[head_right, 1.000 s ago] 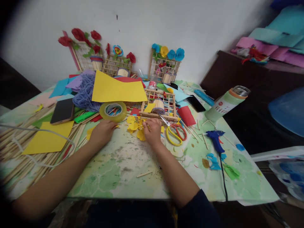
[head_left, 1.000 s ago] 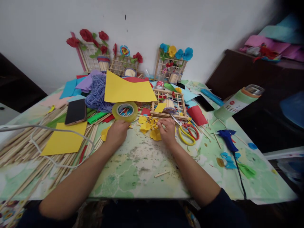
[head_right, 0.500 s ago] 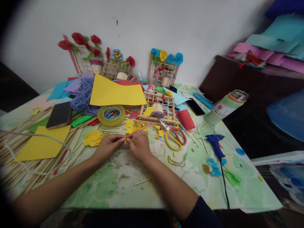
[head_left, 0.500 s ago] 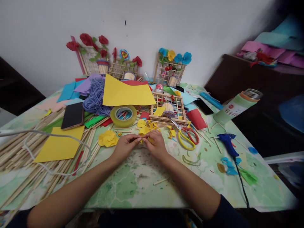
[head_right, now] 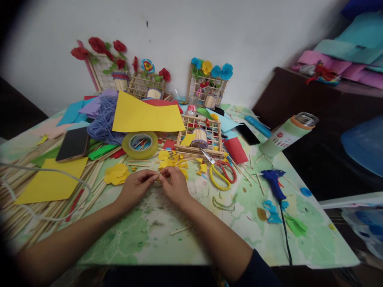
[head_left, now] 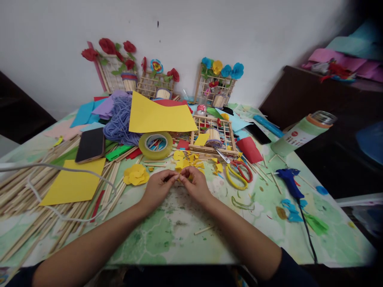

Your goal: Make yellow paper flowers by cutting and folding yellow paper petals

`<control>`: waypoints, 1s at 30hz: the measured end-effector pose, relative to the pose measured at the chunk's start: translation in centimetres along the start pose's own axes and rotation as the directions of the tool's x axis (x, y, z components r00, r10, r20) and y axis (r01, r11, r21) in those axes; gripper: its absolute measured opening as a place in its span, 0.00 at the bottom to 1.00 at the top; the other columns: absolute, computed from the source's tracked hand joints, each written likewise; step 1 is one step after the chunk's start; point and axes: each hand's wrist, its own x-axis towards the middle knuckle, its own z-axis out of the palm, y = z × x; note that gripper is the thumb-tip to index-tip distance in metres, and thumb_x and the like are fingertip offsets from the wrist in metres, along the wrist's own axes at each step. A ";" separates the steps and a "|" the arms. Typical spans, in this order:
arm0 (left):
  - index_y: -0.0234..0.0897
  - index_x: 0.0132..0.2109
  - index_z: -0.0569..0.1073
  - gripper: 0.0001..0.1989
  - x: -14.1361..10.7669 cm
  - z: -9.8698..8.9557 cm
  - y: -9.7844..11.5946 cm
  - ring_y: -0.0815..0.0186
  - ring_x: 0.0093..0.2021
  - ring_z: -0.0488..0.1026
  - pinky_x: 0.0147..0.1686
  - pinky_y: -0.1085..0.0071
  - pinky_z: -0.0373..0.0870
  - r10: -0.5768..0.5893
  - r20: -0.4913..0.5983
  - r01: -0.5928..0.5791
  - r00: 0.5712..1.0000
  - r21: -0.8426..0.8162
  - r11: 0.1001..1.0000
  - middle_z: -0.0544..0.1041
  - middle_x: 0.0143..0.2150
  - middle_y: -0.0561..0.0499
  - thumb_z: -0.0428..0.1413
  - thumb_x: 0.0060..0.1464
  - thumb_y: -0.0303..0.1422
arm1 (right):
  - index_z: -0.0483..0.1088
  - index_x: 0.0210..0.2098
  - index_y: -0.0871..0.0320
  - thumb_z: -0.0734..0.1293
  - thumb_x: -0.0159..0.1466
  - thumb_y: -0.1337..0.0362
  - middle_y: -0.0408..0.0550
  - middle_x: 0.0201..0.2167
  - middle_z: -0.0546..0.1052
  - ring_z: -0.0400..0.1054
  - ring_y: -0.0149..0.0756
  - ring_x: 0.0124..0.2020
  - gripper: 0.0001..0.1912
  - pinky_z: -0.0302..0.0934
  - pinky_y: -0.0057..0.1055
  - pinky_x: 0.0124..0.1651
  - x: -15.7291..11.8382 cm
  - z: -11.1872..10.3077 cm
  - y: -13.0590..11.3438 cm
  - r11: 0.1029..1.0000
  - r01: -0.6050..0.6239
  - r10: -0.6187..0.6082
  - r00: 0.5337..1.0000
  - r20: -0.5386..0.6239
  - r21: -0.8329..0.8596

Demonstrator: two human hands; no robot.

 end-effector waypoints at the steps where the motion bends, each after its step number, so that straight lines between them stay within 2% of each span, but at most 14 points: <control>1: 0.37 0.35 0.76 0.11 0.0 0.0 0.1 0.65 0.34 0.72 0.36 0.71 0.66 0.014 -0.009 -0.014 1.000 0.014 1.000 0.77 0.32 0.51 0.54 0.53 0.39 | 0.68 0.32 0.58 0.64 0.57 0.65 0.44 0.29 0.72 0.64 0.33 0.33 0.03 0.58 0.30 0.39 0.0 0.0 0.0 1.000 0.002 -0.002 1.000 0.006 0.004; 5: 0.35 0.33 0.74 0.12 0.0 0.1 0.2 0.66 0.31 0.70 0.32 0.72 0.65 0.025 -0.049 -0.021 0.998 0.071 0.997 0.75 0.30 0.51 0.53 0.54 0.39 | 0.69 0.30 0.58 0.64 0.57 0.65 0.43 0.27 0.71 0.64 0.33 0.32 0.03 0.57 0.29 0.36 -0.1 0.3 0.2 1.000 -0.009 0.009 0.998 0.056 0.006; 9: 0.35 0.30 0.71 0.13 0.1 0.1 0.3 0.67 0.27 0.67 0.28 0.73 0.62 -0.002 -0.038 0.006 0.999 0.084 0.996 0.71 0.26 0.52 0.53 0.53 0.40 | 0.68 0.25 0.58 0.64 0.56 0.65 0.42 0.22 0.68 0.61 0.32 0.28 0.05 0.55 0.27 0.32 -0.2 0.4 0.2 1.000 -0.013 0.012 0.998 0.059 0.023; 18: 0.35 0.29 0.69 0.14 -0.1 0.2 0.5 0.68 0.27 0.64 0.28 0.74 0.61 -0.028 0.125 0.044 0.992 -0.128 0.991 0.69 0.25 0.54 0.51 0.54 0.41 | 0.60 0.19 0.57 0.62 0.54 0.61 0.39 0.17 0.60 0.54 0.29 0.22 0.10 0.48 0.25 0.25 -0.2 0.4 0.1 0.989 -0.038 0.026 0.996 0.082 0.146; 23: 0.35 0.29 0.67 0.13 0.0 0.2 0.1 0.69 0.28 0.63 0.28 0.74 0.60 -0.027 0.110 0.045 0.994 -0.162 0.986 0.67 0.25 0.54 0.51 0.54 0.41 | 0.58 0.19 0.56 0.64 0.52 0.57 0.37 0.16 0.57 0.50 0.27 0.21 0.13 0.46 0.25 0.24 -0.3 0.3 -0.1 0.962 -0.109 0.093 0.993 0.075 0.251; 30: 0.35 0.29 0.67 0.13 0.0 0.1 -0.2 0.69 0.28 0.62 0.28 0.74 0.59 -0.045 0.096 0.061 0.994 -0.177 0.982 0.65 0.25 0.55 0.50 0.55 0.40 | 0.64 0.20 0.58 0.61 0.56 0.56 0.40 0.17 0.64 0.55 0.28 0.21 0.13 0.50 0.26 0.26 -0.1 0.1 -0.2 0.950 -0.147 0.129 0.988 0.081 0.275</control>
